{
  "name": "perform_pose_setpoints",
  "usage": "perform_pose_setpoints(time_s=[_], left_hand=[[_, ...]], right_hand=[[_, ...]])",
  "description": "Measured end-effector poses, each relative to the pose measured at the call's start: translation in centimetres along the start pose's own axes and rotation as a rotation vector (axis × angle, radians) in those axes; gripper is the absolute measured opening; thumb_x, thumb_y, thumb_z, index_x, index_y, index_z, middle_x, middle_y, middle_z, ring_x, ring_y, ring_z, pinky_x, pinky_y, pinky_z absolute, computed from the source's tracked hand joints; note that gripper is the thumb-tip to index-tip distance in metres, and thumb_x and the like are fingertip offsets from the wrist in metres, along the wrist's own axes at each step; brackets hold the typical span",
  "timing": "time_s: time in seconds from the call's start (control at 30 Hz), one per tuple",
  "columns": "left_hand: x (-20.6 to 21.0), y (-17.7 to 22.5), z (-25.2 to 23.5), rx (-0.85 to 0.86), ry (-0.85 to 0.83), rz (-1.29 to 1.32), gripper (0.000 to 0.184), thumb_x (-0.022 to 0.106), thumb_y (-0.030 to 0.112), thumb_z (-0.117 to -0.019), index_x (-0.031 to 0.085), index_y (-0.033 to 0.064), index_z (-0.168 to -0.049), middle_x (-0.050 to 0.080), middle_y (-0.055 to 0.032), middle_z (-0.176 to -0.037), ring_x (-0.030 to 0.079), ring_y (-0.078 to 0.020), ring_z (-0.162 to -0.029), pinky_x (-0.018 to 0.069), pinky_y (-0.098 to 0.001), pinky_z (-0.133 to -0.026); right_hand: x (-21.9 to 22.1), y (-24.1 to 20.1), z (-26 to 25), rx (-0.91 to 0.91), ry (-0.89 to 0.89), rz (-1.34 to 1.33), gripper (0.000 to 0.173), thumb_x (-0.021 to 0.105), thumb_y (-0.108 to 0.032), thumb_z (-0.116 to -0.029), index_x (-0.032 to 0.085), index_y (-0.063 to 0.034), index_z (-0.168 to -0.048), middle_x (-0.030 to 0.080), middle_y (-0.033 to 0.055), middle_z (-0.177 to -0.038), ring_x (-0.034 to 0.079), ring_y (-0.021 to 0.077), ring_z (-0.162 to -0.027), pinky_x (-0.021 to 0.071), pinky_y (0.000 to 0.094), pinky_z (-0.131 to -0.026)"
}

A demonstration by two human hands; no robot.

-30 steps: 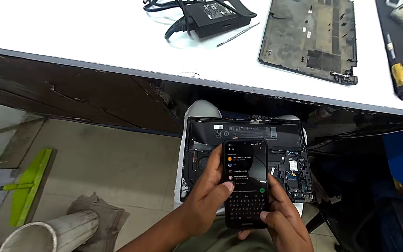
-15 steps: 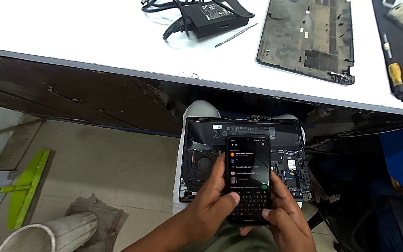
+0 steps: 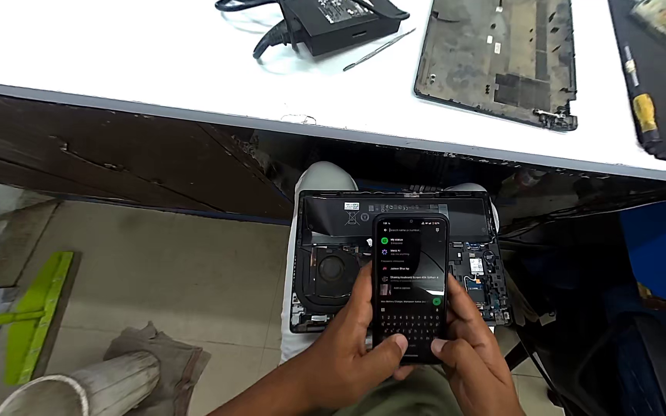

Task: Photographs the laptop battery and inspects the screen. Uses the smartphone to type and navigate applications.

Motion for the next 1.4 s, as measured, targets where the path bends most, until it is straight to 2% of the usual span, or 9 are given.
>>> perform_pose_setpoints(time_s=[0.17,0.37,0.43,0.6,0.77,0.93,1.03,1.2,1.4], left_hand=[[0.0,-0.1,-0.1,-0.028,0.057,-0.011,0.081,0.062,0.013,-0.0997,0.010,0.0195,-0.161,0.061,-0.0102,-0.136,0.067,-0.0253,-0.117,0.0611,-0.0427,-0.097],[0.1,-0.1,0.1,0.007,0.003,-0.033,0.086,0.063,0.020,-0.0982,0.005,0.0179,-0.162,0.058,-0.0097,-0.140,0.064,-0.0240,-0.123,0.0585,-0.0435,-0.102],[0.1,0.0,0.1,0.018,-0.008,-0.041,0.085,0.062,0.020,-0.0980,0.006,0.0171,-0.161,0.058,-0.0095,-0.140,0.063,-0.0236,-0.123,0.0583,-0.0435,-0.102],[0.1,0.1,0.2,0.050,-0.036,-0.081,0.087,0.061,0.022,-0.0975,0.002,0.0153,-0.162,0.054,-0.0095,-0.145,0.059,-0.0222,-0.129,0.0550,-0.0429,-0.107],[0.1,0.2,0.2,0.059,-0.053,-0.096,0.086,0.059,0.020,-0.0976,0.002,0.0139,-0.162,0.053,-0.0099,-0.145,0.058,-0.0215,-0.131,0.0537,-0.0429,-0.108],[-0.1,0.2,0.2,0.058,-0.022,-0.105,0.085,0.060,0.023,-0.0985,0.004,0.0117,-0.162,0.053,-0.0103,-0.145,0.058,-0.0214,-0.130,0.0537,-0.0430,-0.109],[-1.1,0.8,-0.3,0.049,0.058,-0.126,0.081,0.059,0.030,-0.1001,0.010,0.0174,-0.162,0.056,-0.0092,-0.143,0.061,-0.0239,-0.127,0.0563,-0.0449,-0.105],[-3.1,3.1,-1.5,0.066,0.193,-0.093,0.079,0.052,0.019,-0.0977,0.012,0.0287,-0.165,0.059,-0.0126,-0.138,0.066,-0.0300,-0.117,0.0616,-0.0452,-0.090],[-4.1,4.0,-1.8,0.080,0.261,-0.145,0.065,0.045,0.017,-0.0998,0.028,0.0227,-0.162,0.062,-0.0143,-0.131,0.068,-0.0288,-0.108,0.0628,-0.0413,-0.083]], right_hand=[[0.1,-0.1,0.0,0.012,0.013,0.021,0.075,0.041,0.007,-0.0908,0.015,-0.0048,-0.161,0.057,0.0243,-0.133,0.068,0.0376,-0.111,0.0653,0.0523,-0.071],[0.2,-0.2,0.0,0.034,0.119,0.071,0.065,0.052,0.001,-0.1030,0.020,-0.0038,-0.160,0.061,0.0238,-0.127,0.072,0.0349,-0.102,0.0671,0.0451,-0.066],[0.2,-0.2,-0.1,0.030,0.114,0.080,0.067,0.053,0.001,-0.1021,0.020,-0.0037,-0.160,0.062,0.0234,-0.127,0.072,0.0344,-0.101,0.0671,0.0440,-0.066],[0.4,-0.3,-0.1,0.033,0.144,0.130,0.087,0.068,0.006,-0.0916,0.016,-0.0045,-0.160,0.063,0.0232,-0.125,0.073,0.0340,-0.096,0.0674,0.0422,-0.065],[0.3,-0.2,0.0,0.040,0.154,0.138,0.084,0.066,0.006,-0.0928,0.017,-0.0045,-0.160,0.062,0.0235,-0.126,0.073,0.0353,-0.095,0.0673,0.0430,-0.062],[0.4,-0.5,0.0,0.027,0.124,0.133,0.085,0.064,0.006,-0.0919,0.013,-0.0004,-0.159,0.060,0.0228,-0.129,0.072,0.0349,-0.100,0.0673,0.0439,-0.065],[0.6,-0.4,0.1,0.014,0.073,0.108,0.083,0.064,0.004,-0.0925,0.014,0.0007,-0.159,0.059,0.0231,-0.132,0.071,0.0352,-0.103,0.0670,0.0450,-0.066],[1.3,0.0,0.3,0.066,0.047,0.087,0.081,0.060,0.007,-0.0906,0.013,0.0037,-0.157,0.058,0.0234,-0.134,0.070,0.0370,-0.106,0.0669,0.0484,-0.066],[1.7,0.4,0.3,0.068,0.025,0.089,0.082,0.058,0.009,-0.0906,0.011,0.0056,-0.158,0.057,0.0230,-0.135,0.069,0.0368,-0.108,0.0669,0.0483,-0.067]])
Point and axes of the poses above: each hand's wrist, its own z-axis away from the middle knuckle, its own x-axis out of the palm, y = z × x, the point moved 7 cm from there along -z, towards the middle knuckle
